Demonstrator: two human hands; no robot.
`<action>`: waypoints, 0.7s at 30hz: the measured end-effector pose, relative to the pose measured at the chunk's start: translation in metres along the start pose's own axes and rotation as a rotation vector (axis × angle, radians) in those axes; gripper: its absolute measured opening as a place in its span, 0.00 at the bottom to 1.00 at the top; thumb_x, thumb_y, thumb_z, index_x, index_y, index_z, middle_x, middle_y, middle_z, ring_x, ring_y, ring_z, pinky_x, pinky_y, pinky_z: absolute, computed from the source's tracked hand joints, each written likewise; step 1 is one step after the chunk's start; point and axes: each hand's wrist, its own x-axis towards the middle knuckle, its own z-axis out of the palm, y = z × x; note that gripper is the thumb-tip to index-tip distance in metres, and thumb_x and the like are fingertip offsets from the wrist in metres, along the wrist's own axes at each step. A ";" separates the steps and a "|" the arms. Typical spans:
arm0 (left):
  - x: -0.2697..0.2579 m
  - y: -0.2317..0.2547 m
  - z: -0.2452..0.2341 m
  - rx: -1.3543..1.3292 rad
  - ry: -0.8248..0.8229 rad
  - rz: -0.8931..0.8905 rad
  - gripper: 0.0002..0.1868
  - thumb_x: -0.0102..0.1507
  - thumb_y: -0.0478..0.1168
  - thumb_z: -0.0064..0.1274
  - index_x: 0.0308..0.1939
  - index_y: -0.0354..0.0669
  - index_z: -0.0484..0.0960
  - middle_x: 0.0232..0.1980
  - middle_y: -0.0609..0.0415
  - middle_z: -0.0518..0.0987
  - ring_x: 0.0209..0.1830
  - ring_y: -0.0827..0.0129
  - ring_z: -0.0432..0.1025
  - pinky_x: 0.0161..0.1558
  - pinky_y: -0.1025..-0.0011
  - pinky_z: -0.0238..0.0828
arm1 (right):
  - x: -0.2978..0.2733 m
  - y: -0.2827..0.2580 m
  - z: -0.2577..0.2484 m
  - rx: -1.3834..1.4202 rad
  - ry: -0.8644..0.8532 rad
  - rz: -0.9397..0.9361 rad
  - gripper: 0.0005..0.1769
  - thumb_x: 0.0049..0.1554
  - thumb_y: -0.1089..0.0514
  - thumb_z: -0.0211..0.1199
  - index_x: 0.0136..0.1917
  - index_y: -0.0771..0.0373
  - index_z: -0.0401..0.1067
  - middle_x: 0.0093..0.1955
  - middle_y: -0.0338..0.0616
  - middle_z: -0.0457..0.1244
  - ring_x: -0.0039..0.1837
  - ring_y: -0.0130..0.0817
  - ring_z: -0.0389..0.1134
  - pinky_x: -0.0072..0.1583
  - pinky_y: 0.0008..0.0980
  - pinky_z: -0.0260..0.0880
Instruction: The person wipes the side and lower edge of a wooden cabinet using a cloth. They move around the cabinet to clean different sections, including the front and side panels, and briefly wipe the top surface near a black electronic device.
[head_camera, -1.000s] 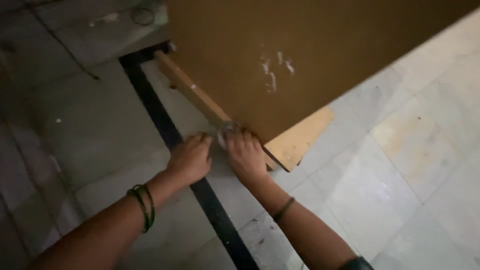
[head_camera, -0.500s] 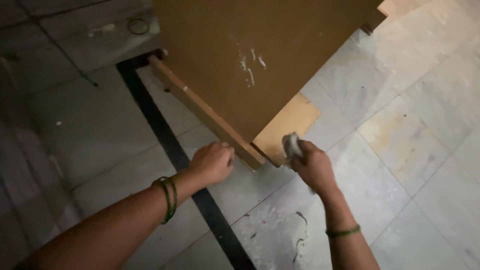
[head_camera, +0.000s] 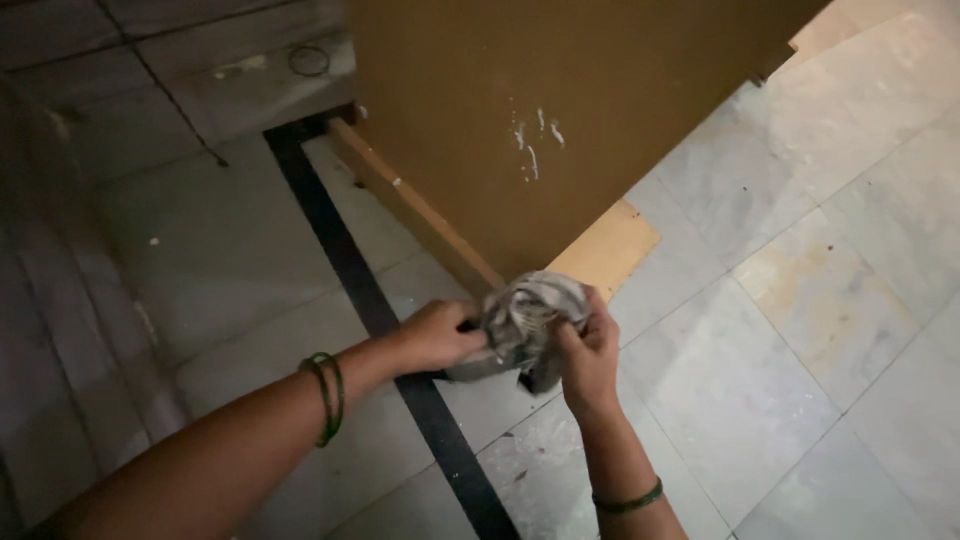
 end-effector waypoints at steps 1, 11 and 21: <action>-0.005 0.000 -0.004 0.069 -0.005 -0.105 0.17 0.65 0.48 0.51 0.52 0.43 0.82 0.42 0.40 0.86 0.41 0.54 0.82 0.46 0.62 0.77 | 0.001 0.002 0.003 -0.054 0.055 -0.027 0.27 0.56 0.69 0.51 0.70 0.73 0.63 0.60 0.56 0.67 0.57 0.36 0.71 0.61 0.39 0.74; 0.006 -0.071 -0.065 0.142 0.504 0.480 0.21 0.63 0.33 0.48 0.61 0.37 0.75 0.61 0.39 0.76 0.62 0.47 0.70 0.62 0.59 0.68 | 0.066 0.009 0.125 -1.181 -0.237 -0.595 0.32 0.51 0.66 0.64 0.69 0.59 0.67 0.75 0.53 0.57 0.75 0.59 0.56 0.70 0.52 0.63; 0.030 -0.097 -0.115 0.157 0.711 -0.069 0.31 0.62 0.27 0.47 0.71 0.37 0.61 0.72 0.41 0.63 0.70 0.48 0.61 0.68 0.61 0.58 | 0.245 0.118 0.242 -2.283 -0.482 -0.901 0.39 0.57 0.40 0.50 0.77 0.58 0.58 0.78 0.46 0.52 0.79 0.45 0.49 0.75 0.55 0.45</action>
